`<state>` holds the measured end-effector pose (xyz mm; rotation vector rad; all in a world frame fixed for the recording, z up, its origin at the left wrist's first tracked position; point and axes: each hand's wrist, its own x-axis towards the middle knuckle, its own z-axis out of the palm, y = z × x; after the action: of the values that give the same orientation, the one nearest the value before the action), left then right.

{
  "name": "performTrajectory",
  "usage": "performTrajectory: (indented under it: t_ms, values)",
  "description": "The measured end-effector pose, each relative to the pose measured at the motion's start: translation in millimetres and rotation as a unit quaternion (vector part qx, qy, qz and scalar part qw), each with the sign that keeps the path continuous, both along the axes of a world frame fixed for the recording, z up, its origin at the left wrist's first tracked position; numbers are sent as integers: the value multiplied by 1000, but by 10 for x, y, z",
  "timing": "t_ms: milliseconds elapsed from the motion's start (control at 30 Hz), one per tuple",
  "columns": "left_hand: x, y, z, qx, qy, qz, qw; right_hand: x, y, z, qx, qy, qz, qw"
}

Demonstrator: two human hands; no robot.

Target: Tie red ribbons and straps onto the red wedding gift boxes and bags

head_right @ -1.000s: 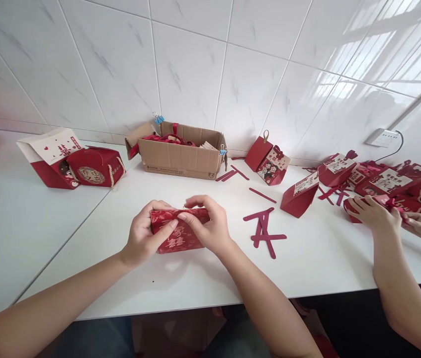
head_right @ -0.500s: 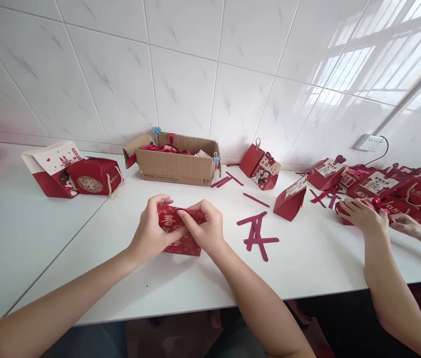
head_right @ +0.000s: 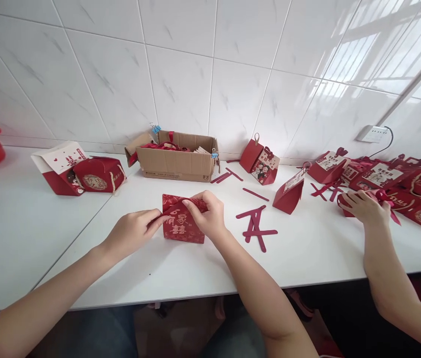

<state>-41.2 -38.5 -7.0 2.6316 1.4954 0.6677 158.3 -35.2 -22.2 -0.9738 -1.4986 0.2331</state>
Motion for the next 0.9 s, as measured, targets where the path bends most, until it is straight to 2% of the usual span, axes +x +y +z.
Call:
performTrajectory:
  t_ms: [100,200,333,400,500,600,767,833,900]
  values:
    - [-105,-72,48,9,-44,-42,998,18,13,-2,10,-4,4,1000]
    - [-202,-108,195,-19,-145,-81,986,25,17,-4,23,-15,6,1000]
    - [-203,-67,441,-8,-333,-53,941,-19,-39,7,76,-48,47,995]
    - [-136,-22,537,-34,-402,-48,914,-58,-86,12,118,-65,77,988]
    - [-4,50,621,-88,-462,-73,879,-100,-142,14,175,-75,111,975]
    - [100,120,647,-100,-468,-109,871,-103,-159,18,210,-81,122,967]
    - [133,243,606,-179,-340,-184,905,-76,-141,29,232,-102,127,959]
    - [111,282,552,-212,-341,-195,895,-66,-131,28,233,-109,120,959]
    - [84,299,474,-259,-376,-213,864,-55,-121,22,229,-113,114,960]
